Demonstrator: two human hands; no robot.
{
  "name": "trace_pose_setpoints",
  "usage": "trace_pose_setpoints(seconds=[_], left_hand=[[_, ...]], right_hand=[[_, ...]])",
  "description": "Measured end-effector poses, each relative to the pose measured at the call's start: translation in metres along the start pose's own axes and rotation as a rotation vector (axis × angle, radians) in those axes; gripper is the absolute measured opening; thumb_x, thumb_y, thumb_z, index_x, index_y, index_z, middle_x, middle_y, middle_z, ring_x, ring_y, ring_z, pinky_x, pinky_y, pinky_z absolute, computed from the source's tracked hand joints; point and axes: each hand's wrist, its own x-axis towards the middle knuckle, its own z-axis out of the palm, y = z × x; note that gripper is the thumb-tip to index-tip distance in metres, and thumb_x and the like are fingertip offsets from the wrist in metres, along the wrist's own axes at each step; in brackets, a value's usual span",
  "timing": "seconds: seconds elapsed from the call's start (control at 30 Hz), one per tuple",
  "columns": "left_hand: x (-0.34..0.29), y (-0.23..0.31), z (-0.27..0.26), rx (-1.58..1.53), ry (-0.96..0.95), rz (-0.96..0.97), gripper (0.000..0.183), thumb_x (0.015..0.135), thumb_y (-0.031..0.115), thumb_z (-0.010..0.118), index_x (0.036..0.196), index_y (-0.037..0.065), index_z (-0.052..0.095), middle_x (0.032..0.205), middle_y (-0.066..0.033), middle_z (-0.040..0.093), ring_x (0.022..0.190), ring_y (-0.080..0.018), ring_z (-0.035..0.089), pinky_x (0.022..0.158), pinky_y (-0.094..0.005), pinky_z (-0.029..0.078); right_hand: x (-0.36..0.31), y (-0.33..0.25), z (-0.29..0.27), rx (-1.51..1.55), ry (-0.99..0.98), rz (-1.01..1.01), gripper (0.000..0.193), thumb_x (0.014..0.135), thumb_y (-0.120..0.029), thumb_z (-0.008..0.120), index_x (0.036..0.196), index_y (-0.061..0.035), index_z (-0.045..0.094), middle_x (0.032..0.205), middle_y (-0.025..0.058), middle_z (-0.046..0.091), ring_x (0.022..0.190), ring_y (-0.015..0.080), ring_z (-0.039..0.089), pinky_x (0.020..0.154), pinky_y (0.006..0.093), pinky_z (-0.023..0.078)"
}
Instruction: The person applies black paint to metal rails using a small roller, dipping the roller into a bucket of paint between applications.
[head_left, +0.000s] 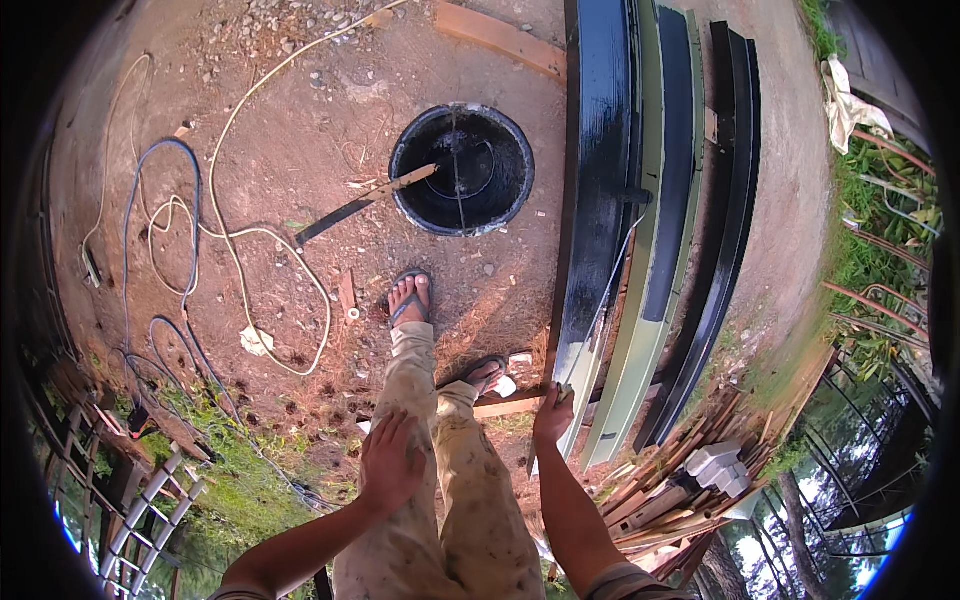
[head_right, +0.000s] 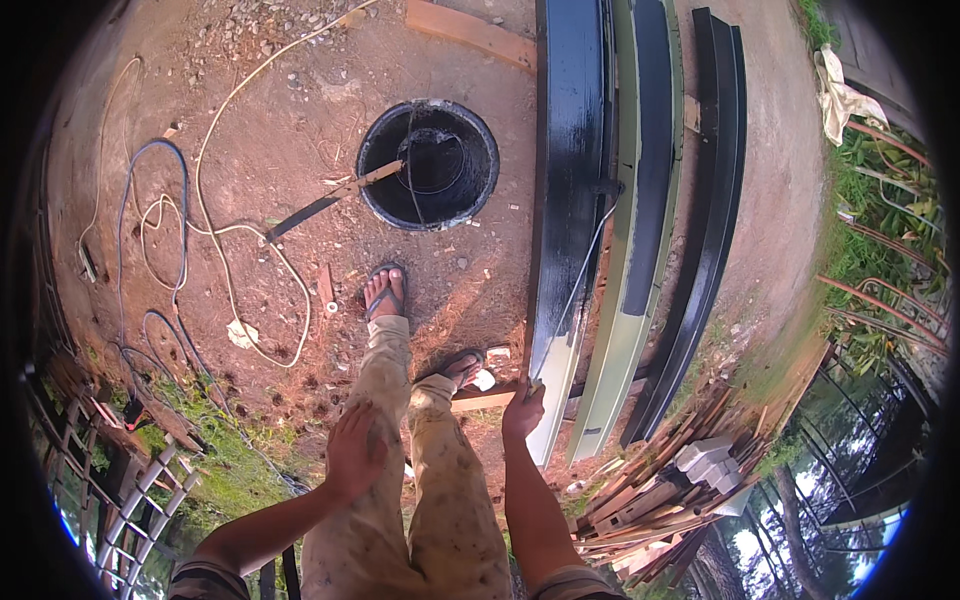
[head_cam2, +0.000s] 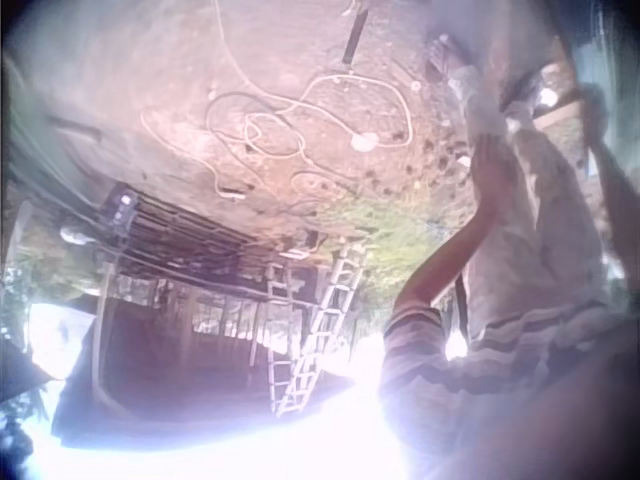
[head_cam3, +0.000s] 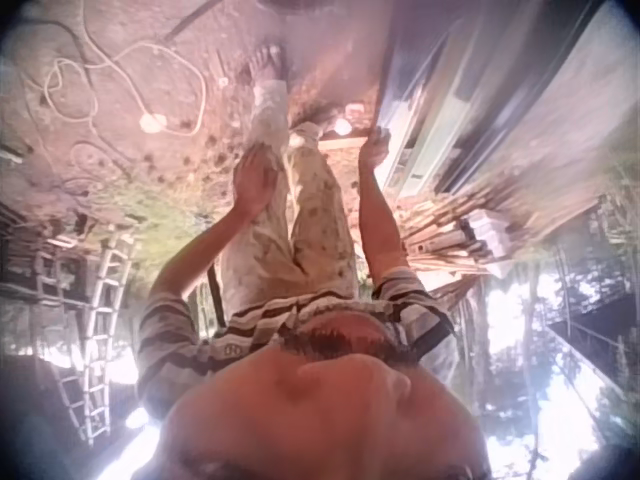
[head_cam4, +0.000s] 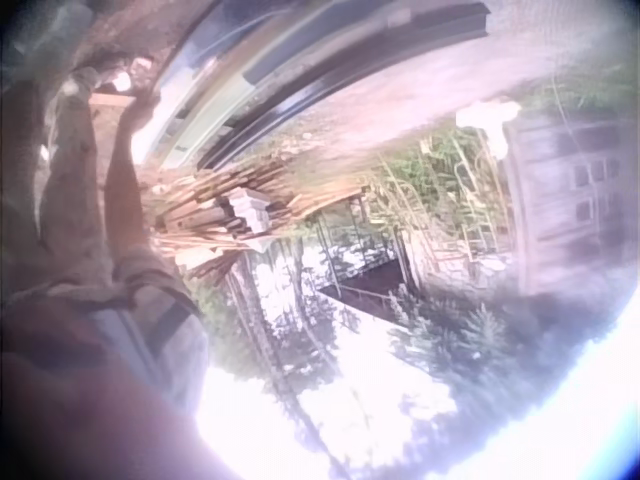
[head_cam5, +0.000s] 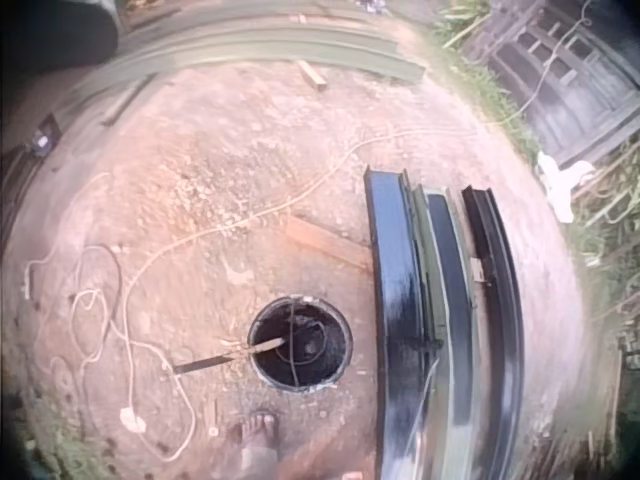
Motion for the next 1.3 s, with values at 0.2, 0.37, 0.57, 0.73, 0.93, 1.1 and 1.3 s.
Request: trace_pose_setpoints(seconds=[0.2, 0.37, 0.57, 0.73, 0.93, 1.1, 1.3], left_hand=[[0.013, -0.013, -0.016, 0.013, -0.029, -0.002, 0.059, 0.09, 0.022, 0.067, 0.147, 0.008, 0.056, 0.155, -0.0174, 0.054, 0.15, -0.0363, 0.044, 0.124, -0.0518, 0.033], [0.017, -0.016, -0.026, -0.014, -0.07, -0.01, 0.059, 0.09, 0.023, 0.066, 0.147, 0.007, 0.056, 0.156, -0.0186, 0.054, 0.15, -0.0369, 0.044, 0.123, -0.0525, 0.034], [0.021, -0.01, -0.03, -0.021, -0.071, -0.055, 0.058, 0.089, 0.019, 0.067, 0.144, 0.005, 0.057, 0.155, -0.0203, 0.054, 0.149, -0.0391, 0.045, 0.123, -0.0532, 0.034], [0.027, -0.012, -0.039, -0.035, -0.049, -0.064, 0.057, 0.089, 0.019, 0.066, 0.144, 0.005, 0.058, 0.154, -0.0207, 0.055, 0.148, -0.0401, 0.045, 0.123, -0.0533, 0.035], [0.038, -0.012, -0.057, -0.054, -0.05, -0.049, 0.058, 0.09, 0.022, 0.067, 0.144, 0.006, 0.058, 0.152, -0.019, 0.056, 0.149, -0.038, 0.045, 0.122, -0.0531, 0.034], [0.041, 0.003, -0.065, -0.054, -0.006, -0.092, 0.056, 0.088, 0.015, 0.068, 0.142, 0.006, 0.06, 0.149, -0.0207, 0.058, 0.144, -0.0416, 0.049, 0.12, -0.0529, 0.039], [0.044, -0.004, -0.074, -0.091, -0.05, -0.104, 0.058, 0.09, 0.023, 0.066, 0.145, 0.007, 0.056, 0.155, -0.0173, 0.054, 0.15, -0.0361, 0.043, 0.122, -0.0541, 0.034]], right_hand=[[0.137, -0.158, 0.024, 0.031, 0.094, -0.216, 0.053, 0.103, -0.05, 0.066, 0.112, 0.0025, 0.065, 0.098, 0.0328, 0.073, 0.094, 0.0555, 0.069, 0.079, 0.0616, 0.051], [0.221, -0.27, 0.01, 0.008, 0.083, -0.265, 0.055, 0.103, -0.052, 0.063, 0.118, 0.0008, 0.065, 0.103, 0.033, 0.073, 0.1, 0.055, 0.069, 0.084, 0.0627, 0.053], [0.104, -0.156, -0.005, -0.042, 0.074, -0.192, 0.059, 0.103, -0.054, 0.062, 0.131, -0.0018, 0.062, 0.107, 0.032, 0.074, 0.101, 0.054, 0.07, 0.088, 0.0618, 0.053], [0.186, -0.287, -0.007, -0.163, 0.041, -0.229, 0.054, 0.105, -0.052, 0.061, 0.122, -0.0004, 0.065, 0.105, 0.033, 0.073, 0.099, 0.0537, 0.07, 0.086, 0.0632, 0.053], [0.316, -0.424, -0.007, -0.017, -0.004, -0.231, 0.059, 0.102, -0.056, 0.063, 0.12, -0.0005, 0.07, 0.113, 0.0288, 0.075, 0.109, 0.0511, 0.07, 0.094, 0.0585, 0.054], [0.276, -0.363, 0.008, -0.079, 0.049, -0.279, 0.058, 0.102, -0.055, 0.063, 0.124, -0.0015, 0.069, 0.116, 0.0292, 0.074, 0.111, 0.0496, 0.07, 0.096, 0.0585, 0.054], [0.297, -0.426, -0.002, -0.11, 0.113, -0.3, 0.058, 0.101, -0.055, 0.065, 0.124, -0.0013, 0.069, 0.116, 0.0284, 0.074, 0.11, 0.0487, 0.071, 0.094, 0.0589, 0.055]])
